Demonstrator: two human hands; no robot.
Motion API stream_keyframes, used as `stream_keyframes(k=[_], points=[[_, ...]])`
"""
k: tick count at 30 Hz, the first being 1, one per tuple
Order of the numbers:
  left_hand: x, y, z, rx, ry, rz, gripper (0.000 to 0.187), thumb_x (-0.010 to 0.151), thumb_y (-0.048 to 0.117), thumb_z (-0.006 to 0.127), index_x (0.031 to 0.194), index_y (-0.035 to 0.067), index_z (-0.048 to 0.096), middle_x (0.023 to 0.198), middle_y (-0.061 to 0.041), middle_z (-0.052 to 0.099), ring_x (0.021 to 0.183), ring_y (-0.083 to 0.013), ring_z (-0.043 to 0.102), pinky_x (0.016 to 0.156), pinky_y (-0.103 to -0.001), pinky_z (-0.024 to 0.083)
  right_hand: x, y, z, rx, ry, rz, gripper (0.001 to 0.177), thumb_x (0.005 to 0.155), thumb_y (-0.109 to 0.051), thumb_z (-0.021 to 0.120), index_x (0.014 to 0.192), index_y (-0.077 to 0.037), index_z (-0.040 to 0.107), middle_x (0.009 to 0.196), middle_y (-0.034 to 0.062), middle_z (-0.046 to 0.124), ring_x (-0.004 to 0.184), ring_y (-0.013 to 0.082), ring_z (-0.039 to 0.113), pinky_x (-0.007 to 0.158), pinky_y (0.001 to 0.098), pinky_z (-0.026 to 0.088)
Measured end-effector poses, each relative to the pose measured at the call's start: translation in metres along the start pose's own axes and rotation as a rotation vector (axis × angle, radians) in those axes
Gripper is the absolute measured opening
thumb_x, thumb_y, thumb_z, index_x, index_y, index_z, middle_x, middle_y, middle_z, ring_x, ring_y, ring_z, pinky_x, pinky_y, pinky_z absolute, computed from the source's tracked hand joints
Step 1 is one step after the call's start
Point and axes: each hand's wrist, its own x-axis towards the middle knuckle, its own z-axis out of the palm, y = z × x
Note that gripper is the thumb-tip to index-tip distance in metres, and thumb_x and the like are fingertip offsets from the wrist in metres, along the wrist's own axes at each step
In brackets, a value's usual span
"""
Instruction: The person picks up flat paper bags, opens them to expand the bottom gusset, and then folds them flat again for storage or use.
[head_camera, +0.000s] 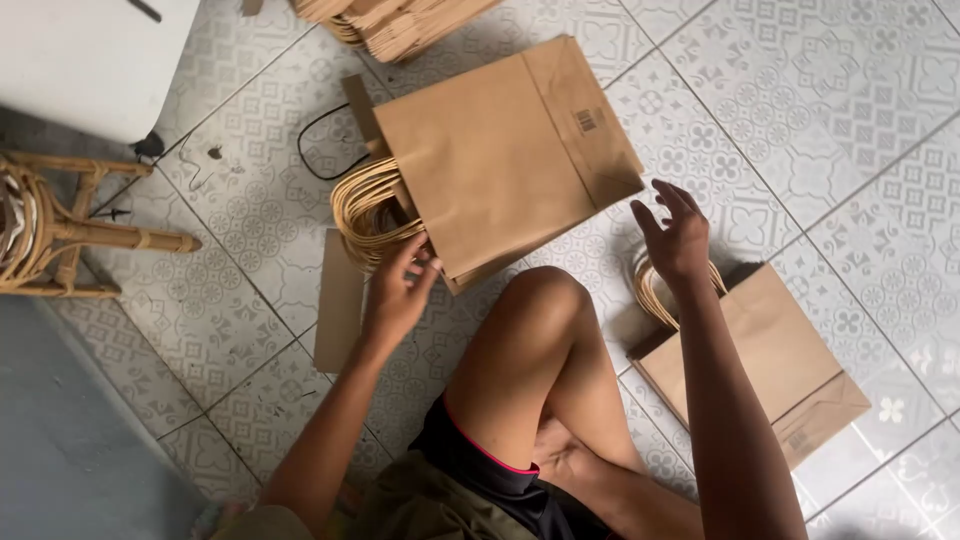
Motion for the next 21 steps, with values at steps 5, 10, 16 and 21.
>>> stream_keyframes(k=[5, 10, 16, 21], points=[[-0.017, 0.014, 0.010, -0.034, -0.043, -0.055, 0.060, 0.100, 0.034, 0.062, 0.151, 0.006, 0.047, 0.123, -0.024, 0.062, 0.101, -0.0366, 0.071, 0.077, -0.044, 0.061, 0.018, 0.008, 0.034, -0.214, 0.018, -0.074, 0.046, 0.093, -0.028, 0.085, 0.126, 0.002, 0.072, 0.109, 0.0212, 0.071, 0.097, 0.0391, 0.071, 0.079, 0.0462, 0.061], [-0.022, 0.027, 0.012, 0.029, -0.083, -0.069, 0.064, 0.104, 0.037, 0.056, 0.156, 0.004, 0.038, 0.136, -0.027, 0.049, 0.113, -0.0374, 0.066, 0.084, -0.044, 0.062, 0.016, 0.012, 0.038, -0.381, 0.046, -0.024, 0.047, 0.092, -0.034, 0.085, 0.123, 0.000, 0.075, 0.104, 0.0167, 0.071, 0.095, 0.0377, 0.071, 0.079, 0.0499, 0.059], [-0.022, 0.016, 0.021, 0.122, -0.054, 0.018, 0.064, 0.102, 0.036, 0.061, 0.152, 0.001, 0.043, 0.137, -0.024, 0.046, 0.121, -0.0406, 0.058, 0.085, -0.046, 0.062, 0.016, 0.021, 0.053, -0.266, 0.100, 0.055, 0.016, 0.083, -0.024, 0.089, 0.097, -0.022, 0.081, 0.091, 0.0021, 0.068, 0.090, 0.0299, 0.068, 0.087, 0.0393, 0.053], [-0.015, 0.008, 0.023, -0.190, -0.035, -0.219, 0.063, 0.103, 0.043, 0.059, 0.154, 0.009, 0.044, 0.141, -0.018, 0.046, 0.122, -0.0284, 0.060, 0.088, -0.040, 0.059, 0.022, 0.038, 0.064, -0.257, 0.078, 0.142, 0.057, 0.069, -0.021, 0.095, 0.119, -0.006, 0.073, 0.106, 0.0109, 0.062, 0.096, 0.0320, 0.069, 0.094, 0.0406, 0.050]])
